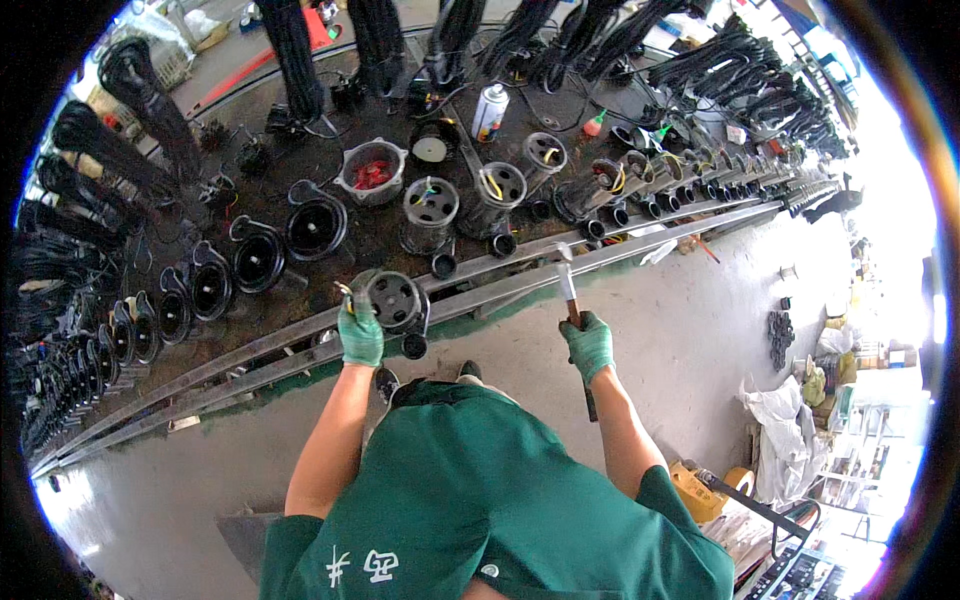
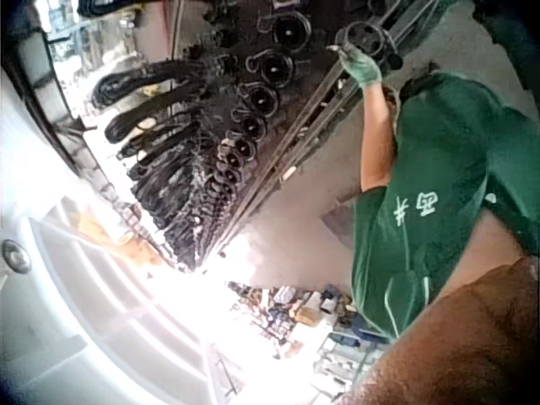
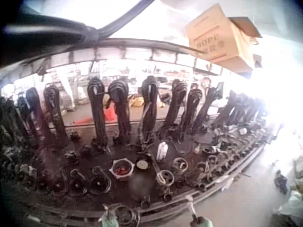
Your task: The person assembles cylindrical motor components on a workbench, using a hammer to tap parts into place. They repeatedly pick up components from a blue bin, insert them into fixtures, and secure them with a hammer. The process involves handling multiple similar units one at a time.
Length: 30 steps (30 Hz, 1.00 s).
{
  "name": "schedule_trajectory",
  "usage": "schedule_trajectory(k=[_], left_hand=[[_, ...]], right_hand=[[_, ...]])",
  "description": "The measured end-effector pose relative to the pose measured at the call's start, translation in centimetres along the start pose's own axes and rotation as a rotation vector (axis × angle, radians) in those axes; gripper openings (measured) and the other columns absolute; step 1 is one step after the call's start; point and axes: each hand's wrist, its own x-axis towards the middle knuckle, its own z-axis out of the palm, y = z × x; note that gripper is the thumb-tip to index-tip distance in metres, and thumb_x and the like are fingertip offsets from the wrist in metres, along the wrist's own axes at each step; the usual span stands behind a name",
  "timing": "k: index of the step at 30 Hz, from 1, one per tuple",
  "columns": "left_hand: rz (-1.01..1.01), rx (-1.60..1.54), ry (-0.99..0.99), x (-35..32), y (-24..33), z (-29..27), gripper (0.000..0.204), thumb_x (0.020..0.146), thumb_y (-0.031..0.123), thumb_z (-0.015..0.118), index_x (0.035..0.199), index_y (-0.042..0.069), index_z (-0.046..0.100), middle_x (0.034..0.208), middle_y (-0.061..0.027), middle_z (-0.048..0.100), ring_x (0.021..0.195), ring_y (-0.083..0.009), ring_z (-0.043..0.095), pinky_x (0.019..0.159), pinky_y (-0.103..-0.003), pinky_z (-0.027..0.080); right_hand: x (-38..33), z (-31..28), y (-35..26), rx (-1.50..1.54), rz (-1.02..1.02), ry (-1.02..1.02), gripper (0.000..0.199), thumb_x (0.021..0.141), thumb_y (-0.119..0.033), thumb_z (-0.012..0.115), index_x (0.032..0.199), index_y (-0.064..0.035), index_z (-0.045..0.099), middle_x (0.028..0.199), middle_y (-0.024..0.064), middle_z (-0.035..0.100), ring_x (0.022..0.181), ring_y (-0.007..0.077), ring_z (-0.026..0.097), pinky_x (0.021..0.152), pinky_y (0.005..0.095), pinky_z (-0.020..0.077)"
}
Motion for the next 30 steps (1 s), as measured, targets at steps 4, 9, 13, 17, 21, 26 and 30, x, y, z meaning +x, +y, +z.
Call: schedule_trajectory(k=[4, 9, 13, 17, 21, 26, 30], left_hand=[[0.004, 0.026, 0.059, 0.1, -0.9, -0.2, 0.047, 0.107, 0.042, 0.049, 0.11, -0.002, 0.066, 0.076, -0.0067, 0.061, 0.068, -0.0171, 0.05, 0.065, -0.038, 0.043], [-0.149, 0.051, 0.0, 0.3, -1.9, -0.8, 0.051, 0.107, 0.045, 0.05, 0.118, -0.001, 0.067, 0.091, -0.0025, 0.066, 0.077, -0.0125, 0.051, 0.07, -0.033, 0.045], [-0.122, -0.037, 0.037, 0.3, -1.8, -0.3, 0.052, 0.107, 0.046, 0.05, 0.126, 0.0, 0.065, 0.108, -0.0057, 0.071, 0.09, -0.0125, 0.06, 0.078, -0.029, 0.049], [-0.2, -0.021, 0.111, -0.2, -3.7, -2.0, 0.052, 0.107, 0.046, 0.051, 0.126, 0.0, 0.065, 0.109, -0.0058, 0.071, 0.091, -0.013, 0.061, 0.079, -0.03, 0.049], [-0.125, 0.054, 0.096, 0.2, 0.1, 0.5, 0.045, 0.106, 0.043, 0.053, 0.117, 0.001, 0.066, 0.085, 0.0012, 0.059, 0.076, -0.0098, 0.05, 0.071, -0.029, 0.045], [-0.225, -0.034, 0.066, -0.7, 1.2, -0.7, 0.046, 0.109, 0.034, 0.051, 0.141, 0.002, 0.056, 0.124, -0.0057, 0.067, 0.103, -0.0139, 0.06, 0.088, -0.029, 0.048], [-0.086, -0.323, -0.05, -2.2, -2.4, -0.3, 0.061, 0.099, 0.02, 0.063, 0.153, 0.003, 0.038, 0.146, -0.0158, 0.051, 0.133, -0.0263, 0.052, 0.114, -0.036, 0.041]], right_hand=[[6.1, -2.5, 5.2, 0.128, 0.044, 0.194, 0.022, 0.089, -0.02, 0.074, 0.095, -0.0015, 0.063, 0.067, 0.0032, 0.056, 0.052, 0.0132, 0.053, 0.042, 0.0337, 0.046], [19.9, -7.1, 12.4, -0.156, -0.104, 0.521, 0.034, 0.084, -0.027, 0.078, 0.094, 0.002, 0.065, 0.074, 0.0154, 0.067, 0.059, 0.0267, 0.064, 0.054, 0.0419, 0.0531], [27.2, -8.3, 10.8, -0.218, 0.059, 0.532, 0.041, 0.085, -0.035, 0.073, 0.104, 0.0021, 0.068, 0.091, 0.024, 0.072, 0.086, 0.0398, 0.072, 0.075, 0.0462, 0.0558], [29.2, -5.0, 8.8, -0.236, -0.028, 0.396, 0.055, 0.089, -0.038, 0.067, 0.129, -0.0004, 0.061, 0.114, 0.0293, 0.066, 0.097, 0.0465, 0.068, 0.082, 0.0477, 0.0553], [30.3, -5.8, 13.2, -0.14, -0.212, 0.267, 0.062, 0.087, -0.038, 0.073, 0.134, 0.0001, 0.058, 0.108, 0.0263, 0.068, 0.088, 0.0429, 0.069, 0.08, 0.0486, 0.0564], [21.4, -0.4, 8.6, -0.065, -0.441, 0.338, 0.032, 0.093, -0.015, 0.066, 0.121, -0.0006, 0.065, 0.104, 0.0187, 0.07, 0.089, 0.0293, 0.067, 0.082, 0.0381, 0.0528], [12.2, 8.8, 6.3, 0.33, -0.089, -0.517, 0.031, 0.091, -0.008, 0.066, 0.122, -0.0053, 0.068, 0.112, 0.0134, 0.072, 0.094, 0.0226, 0.065, 0.087, 0.0332, 0.0512]])
